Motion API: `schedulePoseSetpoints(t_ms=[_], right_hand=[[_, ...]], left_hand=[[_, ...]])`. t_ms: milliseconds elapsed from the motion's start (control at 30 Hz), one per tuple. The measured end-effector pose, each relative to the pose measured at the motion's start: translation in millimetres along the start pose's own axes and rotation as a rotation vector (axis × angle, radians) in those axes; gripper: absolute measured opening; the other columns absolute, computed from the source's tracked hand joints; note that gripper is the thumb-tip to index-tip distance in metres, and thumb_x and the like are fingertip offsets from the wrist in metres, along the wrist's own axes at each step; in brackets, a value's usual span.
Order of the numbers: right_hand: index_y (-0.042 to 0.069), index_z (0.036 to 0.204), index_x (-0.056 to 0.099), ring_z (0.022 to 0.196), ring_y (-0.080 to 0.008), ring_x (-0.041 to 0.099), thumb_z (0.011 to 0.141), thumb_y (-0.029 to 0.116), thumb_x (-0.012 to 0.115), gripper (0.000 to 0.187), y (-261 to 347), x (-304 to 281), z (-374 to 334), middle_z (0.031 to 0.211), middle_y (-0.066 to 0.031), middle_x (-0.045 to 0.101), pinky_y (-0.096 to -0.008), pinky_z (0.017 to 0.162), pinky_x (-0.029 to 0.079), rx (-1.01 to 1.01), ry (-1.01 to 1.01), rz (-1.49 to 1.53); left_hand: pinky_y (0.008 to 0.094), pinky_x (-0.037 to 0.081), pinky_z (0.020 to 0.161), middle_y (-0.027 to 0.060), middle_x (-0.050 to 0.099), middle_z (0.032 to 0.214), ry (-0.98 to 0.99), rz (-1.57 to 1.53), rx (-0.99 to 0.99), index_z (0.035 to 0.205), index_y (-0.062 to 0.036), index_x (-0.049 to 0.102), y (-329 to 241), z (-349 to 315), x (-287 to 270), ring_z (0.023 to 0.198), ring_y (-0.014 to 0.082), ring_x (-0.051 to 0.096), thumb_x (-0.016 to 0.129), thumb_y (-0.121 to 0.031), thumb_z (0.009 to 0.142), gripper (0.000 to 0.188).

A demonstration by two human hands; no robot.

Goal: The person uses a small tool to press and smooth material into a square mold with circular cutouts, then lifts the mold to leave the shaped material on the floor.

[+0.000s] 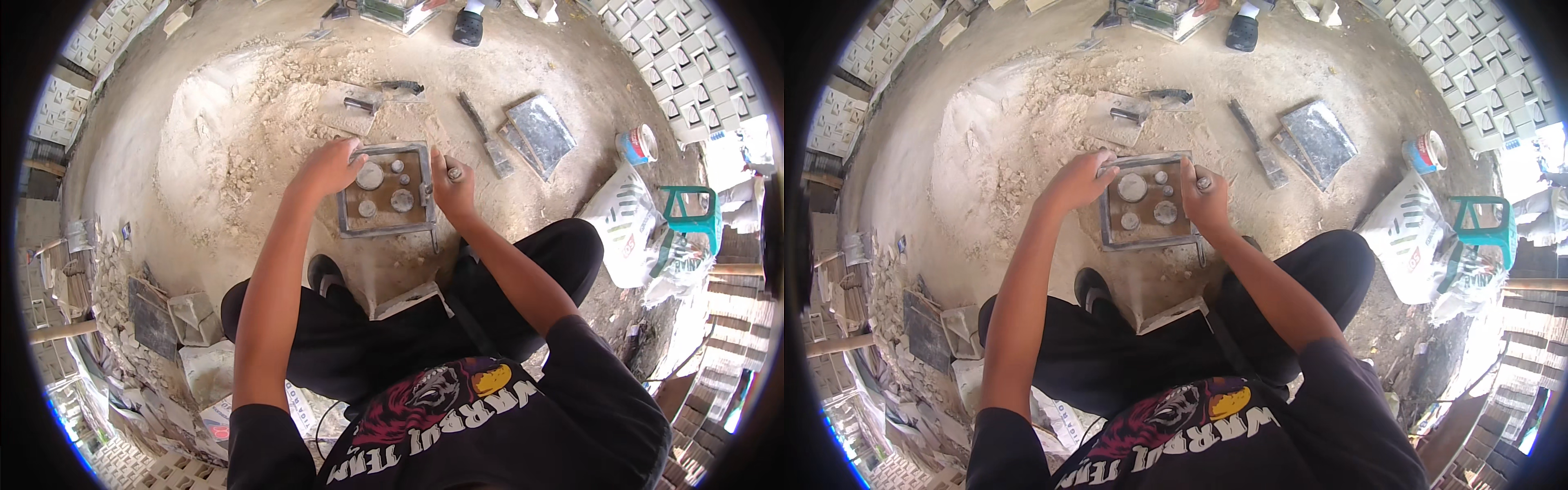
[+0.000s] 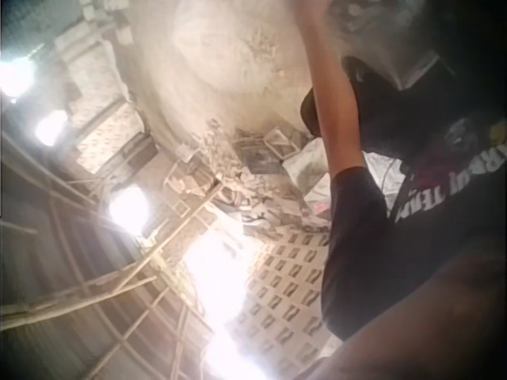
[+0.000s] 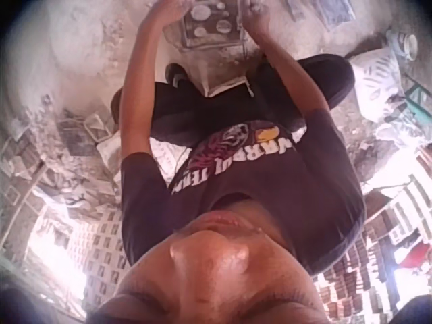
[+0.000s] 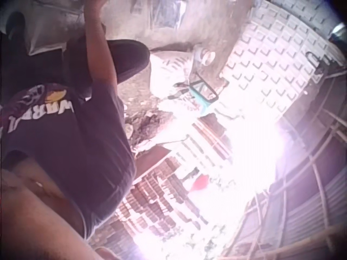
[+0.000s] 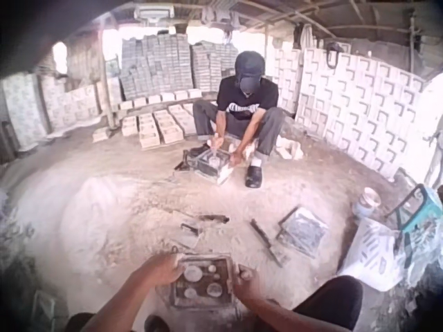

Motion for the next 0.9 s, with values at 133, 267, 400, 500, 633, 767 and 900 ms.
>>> schedulePoseSetpoints(t_ms=[133, 267, 400, 500, 633, 767, 900], right_hand=[[0.0, 0.057, 0.044, 0.052, -0.0066, 0.028, 0.096, 0.029, 0.057, 0.051, -9.9, -2.6, -0.4, 0.05, -0.0011, 0.031, -0.0324, 0.045, 0.024, 0.158, 0.03, 0.057], [0.0, 0.056, 0.048, 0.053, -0.0043, 0.033, 0.097, 0.033, 0.057, 0.053, -24.4, -4.7, -14.1, 0.051, 0.0038, 0.036, -0.0288, 0.047, 0.026, 0.034, -0.021, 0.027], [0.0, 0.057, 0.049, 0.054, -0.0042, 0.033, 0.097, 0.033, 0.056, 0.053, 1.6, -4.4, -10.8, 0.052, 0.0036, 0.038, -0.0286, 0.048, 0.027, 0.137, 0.016, 0.086], [0.0, 0.058, 0.049, 0.055, -0.0042, 0.033, 0.097, 0.032, 0.056, 0.051, -1.3, -6.9, -22.4, 0.053, 0.0037, 0.038, -0.0284, 0.048, 0.027, 0.096, 0.049, 0.035], [-0.001, 0.062, 0.049, 0.056, -0.0043, 0.033, 0.098, 0.03, 0.055, 0.048, -4.9, -4.2, -16.7, 0.054, 0.0035, 0.037, -0.0289, 0.048, 0.028, 0.216, 0.075, 0.12], [-0.001, 0.061, 0.046, 0.056, -0.0056, 0.032, 0.097, 0.035, 0.055, 0.052, 4.7, 0.0, -28.7, 0.054, 0.002, 0.035, -0.0312, 0.048, 0.028, 0.068, 0.058, 0.079], [0.001, 0.061, 0.048, 0.057, -0.0065, 0.033, 0.097, 0.035, 0.056, 0.05, -8.4, -8.6, -15.5, 0.054, 0.0011, 0.036, -0.032, 0.048, 0.031, 0.209, 0.084, 0.085]], left_hand=[[0.0427, 0.046, 0.09, 0.022, 0.063, 0.11, 0.096, 0.053, -0.118, 0.116, -0.0013, 0.06, 23.5, 6.4, 34.5, 0.105, 0.0367, 0.059, 0.058, -0.027, 0.09, 0.037], [0.0434, 0.045, 0.096, 0.0192, 0.056, 0.124, 0.097, 0.14, -0.072, 0.123, -0.002, 0.054, 57.7, 12.4, 86.7, 0.115, 0.0344, 0.054, 0.056, -0.03, 0.091, 0.043], [0.0467, 0.041, 0.101, 0.015, 0.047, 0.137, 0.213, 0.291, -0.233, 0.13, -0.0024, 0.047, 77.6, -4.8, 119.6, 0.125, 0.0312, 0.047, 0.054, -0.032, 0.091, 0.049], [0.0436, 0.039, 0.104, 0.0192, 0.044, 0.139, 0.237, 0.126, -0.218, 0.133, -0.0031, 0.045, 74.8, 0.5, 118.6, 0.126, 0.0347, 0.047, 0.056, -0.032, 0.09, 0.053], [0.0469, 0.038, 0.105, 0.0181, 0.041, 0.141, 0.265, 0.178, -0.265, 0.134, -0.0024, 0.044, 74.8, -6.1, 120.5, 0.129, 0.0333, 0.043, 0.055, -0.033, 0.09, 0.054], [0.0496, 0.036, 0.106, 0.0188, 0.04, 0.142, 0.063, 0.017, -0.296, 0.135, 0.0, 0.041, 105.2, -9.8, 131.1, 0.13, 0.0345, 0.042, 0.055, -0.034, 0.09, 0.058], [0.0474, 0.034, 0.107, 0.0247, 0.037, 0.143, -0.076, -0.057, -0.475, 0.138, 0.0027, 0.037, 121.8, -24.6, 142.7, 0.131, 0.0371, 0.039, 0.054, -0.038, 0.089, 0.066]])
Point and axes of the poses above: each hand's wrist, its own z-axis towards the middle knuckle, its own x-axis out of the palm, y = z × x, the point moved 5 cm from there along z, towards the middle knuckle
